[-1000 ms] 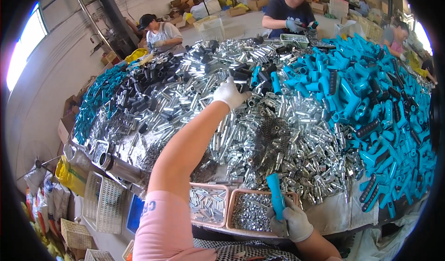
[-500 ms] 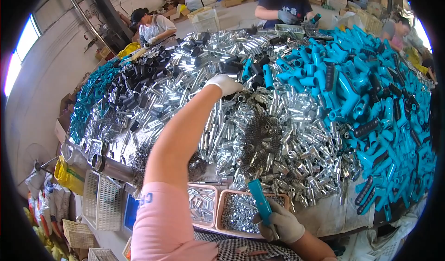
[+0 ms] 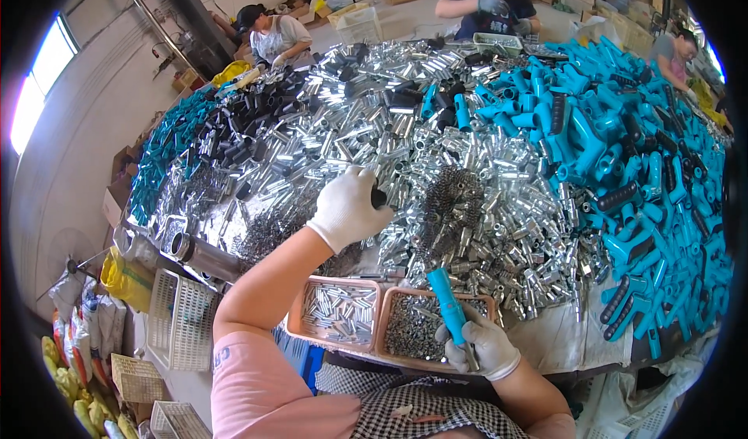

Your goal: Assembling metal and plastic components into handheld hardware units at a factory workbench.

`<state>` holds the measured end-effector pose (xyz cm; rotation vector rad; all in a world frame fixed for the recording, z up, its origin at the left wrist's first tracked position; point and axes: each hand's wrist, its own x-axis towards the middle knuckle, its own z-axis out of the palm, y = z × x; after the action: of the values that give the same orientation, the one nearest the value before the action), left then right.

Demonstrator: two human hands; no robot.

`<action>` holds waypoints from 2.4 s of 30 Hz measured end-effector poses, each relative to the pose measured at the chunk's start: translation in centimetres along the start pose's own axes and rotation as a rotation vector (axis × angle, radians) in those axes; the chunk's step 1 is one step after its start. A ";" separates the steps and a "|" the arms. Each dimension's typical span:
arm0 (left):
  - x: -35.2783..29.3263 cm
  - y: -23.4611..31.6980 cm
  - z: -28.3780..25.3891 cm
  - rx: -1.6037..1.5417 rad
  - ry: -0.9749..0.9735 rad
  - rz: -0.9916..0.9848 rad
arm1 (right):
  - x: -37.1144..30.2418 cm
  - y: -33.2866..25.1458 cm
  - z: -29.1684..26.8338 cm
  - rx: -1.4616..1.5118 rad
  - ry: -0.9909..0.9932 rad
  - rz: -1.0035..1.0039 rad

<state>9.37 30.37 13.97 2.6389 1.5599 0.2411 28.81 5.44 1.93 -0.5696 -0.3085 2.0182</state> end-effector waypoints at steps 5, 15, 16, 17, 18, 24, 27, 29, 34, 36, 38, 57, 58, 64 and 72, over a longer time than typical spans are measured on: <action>-4.7 -2.9 3.4 -0.204 -0.005 0.013 | -0.2 0.9 0.1 -0.001 -0.008 -0.070; -7.1 -5.3 7.4 -0.290 0.048 0.131 | -3.7 5.7 2.9 -0.002 -0.021 -0.128; -7.5 -5.5 7.0 -0.318 0.129 0.175 | -4.2 6.2 3.1 0.005 0.002 -0.128; -7.8 -5.6 6.5 -0.334 0.150 0.165 | -4.7 6.8 3.4 0.013 0.023 -0.127; -8.4 -5.9 6.1 -0.382 0.172 0.144 | -5.2 7.3 3.4 0.021 0.020 -0.122; -14.3 -4.1 3.0 -0.962 0.070 -0.059 | -7.2 9.3 4.4 0.024 -0.010 -0.117; -17.7 -3.5 3.8 -1.293 0.073 -0.020 | -7.7 10.1 5.7 0.021 -0.026 -0.076; -19.6 -2.3 3.4 -1.443 0.030 -0.002 | -8.0 10.6 6.1 0.018 -0.026 -0.061; -23.4 0.5 4.3 -1.689 0.265 -0.025 | -8.5 11.7 6.5 -0.001 -0.077 -0.039; -24.2 -0.4 4.4 -1.687 0.108 -0.003 | -8.9 12.0 6.6 0.005 -0.083 -0.037; -24.7 0.0 3.9 -1.726 -0.013 -0.001 | -9.3 12.3 6.5 0.024 -0.098 -0.021; -30.0 6.7 6.7 -2.102 -0.394 -0.119 | -5.8 18.1 5.4 0.258 -0.142 0.286; -29.8 6.9 6.0 -1.969 -0.360 -0.153 | -5.6 17.9 5.3 0.268 -0.130 0.335; -30.0 5.0 8.2 -2.011 -0.409 -0.314 | -4.1 7.9 8.0 -1.551 -0.213 0.214; -31.1 4.0 9.4 -2.250 -0.591 -0.219 | 2.6 -6.6 5.1 -1.922 1.147 -0.365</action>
<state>-0.35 1.45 2.12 0.5816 0.4046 0.5744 30.10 11.05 8.59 -2.3313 -1.3975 0.2099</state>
